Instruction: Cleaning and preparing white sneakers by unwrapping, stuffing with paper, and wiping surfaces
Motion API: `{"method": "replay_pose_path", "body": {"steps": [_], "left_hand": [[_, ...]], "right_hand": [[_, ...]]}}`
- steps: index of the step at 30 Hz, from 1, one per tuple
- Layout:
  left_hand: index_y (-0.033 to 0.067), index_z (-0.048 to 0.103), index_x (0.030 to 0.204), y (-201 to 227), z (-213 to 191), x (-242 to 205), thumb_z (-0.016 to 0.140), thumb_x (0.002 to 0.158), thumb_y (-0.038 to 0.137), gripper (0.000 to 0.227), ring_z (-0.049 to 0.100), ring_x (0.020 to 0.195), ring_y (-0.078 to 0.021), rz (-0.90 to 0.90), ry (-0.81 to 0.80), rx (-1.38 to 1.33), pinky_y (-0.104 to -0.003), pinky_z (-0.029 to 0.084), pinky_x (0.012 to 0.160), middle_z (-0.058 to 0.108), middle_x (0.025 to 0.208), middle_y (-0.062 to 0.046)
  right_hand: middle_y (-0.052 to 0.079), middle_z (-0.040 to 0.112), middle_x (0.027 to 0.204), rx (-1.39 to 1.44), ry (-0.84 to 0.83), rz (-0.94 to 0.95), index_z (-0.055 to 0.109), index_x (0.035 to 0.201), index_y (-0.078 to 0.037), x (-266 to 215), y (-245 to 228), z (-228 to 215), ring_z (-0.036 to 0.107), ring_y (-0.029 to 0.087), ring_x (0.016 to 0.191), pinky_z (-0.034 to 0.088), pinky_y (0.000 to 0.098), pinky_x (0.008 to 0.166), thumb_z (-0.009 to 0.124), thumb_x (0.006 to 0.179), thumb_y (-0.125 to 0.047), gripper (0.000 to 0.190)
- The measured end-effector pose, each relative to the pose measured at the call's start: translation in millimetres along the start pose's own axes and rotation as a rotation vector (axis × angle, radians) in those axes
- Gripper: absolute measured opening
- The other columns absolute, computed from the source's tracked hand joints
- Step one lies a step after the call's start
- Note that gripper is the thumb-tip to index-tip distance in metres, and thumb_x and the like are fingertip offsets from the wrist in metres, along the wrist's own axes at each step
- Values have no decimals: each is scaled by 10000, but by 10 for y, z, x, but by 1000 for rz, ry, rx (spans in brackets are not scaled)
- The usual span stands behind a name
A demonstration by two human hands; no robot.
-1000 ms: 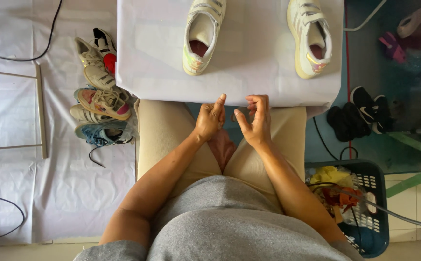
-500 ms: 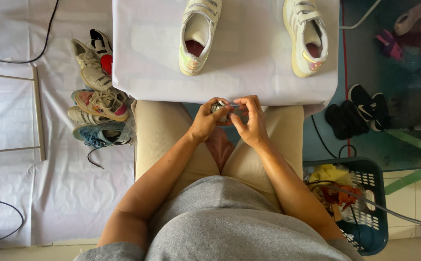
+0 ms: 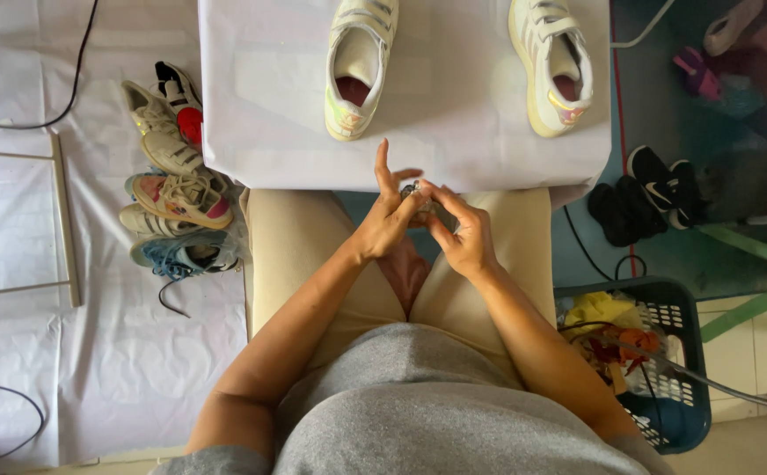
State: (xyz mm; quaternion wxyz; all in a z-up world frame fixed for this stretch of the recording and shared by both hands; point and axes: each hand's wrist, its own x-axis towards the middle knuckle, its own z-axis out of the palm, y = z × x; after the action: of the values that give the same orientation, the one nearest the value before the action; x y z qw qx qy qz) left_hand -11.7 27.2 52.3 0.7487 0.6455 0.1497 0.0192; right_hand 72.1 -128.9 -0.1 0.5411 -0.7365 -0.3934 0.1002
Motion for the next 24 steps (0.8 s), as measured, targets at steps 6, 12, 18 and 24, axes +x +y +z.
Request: {"method": "replay_pose_path", "body": {"steps": [6, 12, 18, 24], "left_hand": [[100, 459, 1446, -22, -716, 614, 581, 1048, 236, 438, 545, 1272, -491, 612, 233, 567, -597, 537, 961, 367, 1449, -217], [206, 368, 1520, 93, -1419, 1327, 738, 754, 86, 859, 386, 1404, -432, 449, 287, 968, -528, 577, 860, 228, 1568, -154], [278, 209, 1546, 112, -1254, 1726, 648, 705, -52, 1005, 624, 841, -480, 41, 169, 1128, -563, 565, 664, 351, 1325, -249], [132, 318, 1413, -130, -645, 1480, 658, 899, 297, 638, 684, 712, -449, 151, 287, 1224, -541, 591, 565, 516, 1197, -255]], "right_hand": [[193, 665, 1299, 196, 120, 105, 620, 1344, -26, 198, -186, -49, 636, 229, 1165, 580, 319, 944, 705, 942, -54, 412], [185, 668, 1296, 270, 156, 108, 563, 1390, 12, 503, -278, -76, 650, 187, 1169, 533, 277, 1056, 678, 973, -53, 437], [117, 713, 1184, 252, 132, 88, 581, 1388, -18, 754, -366, -93, 646, 131, 1111, 542, 258, 1021, 681, 988, -87, 418], [129, 696, 1208, 167, 41, 101, 584, 1366, -42, 923, -429, -127, 634, 165, 1175, 554, 251, 972, 668, 977, -84, 399]]}}
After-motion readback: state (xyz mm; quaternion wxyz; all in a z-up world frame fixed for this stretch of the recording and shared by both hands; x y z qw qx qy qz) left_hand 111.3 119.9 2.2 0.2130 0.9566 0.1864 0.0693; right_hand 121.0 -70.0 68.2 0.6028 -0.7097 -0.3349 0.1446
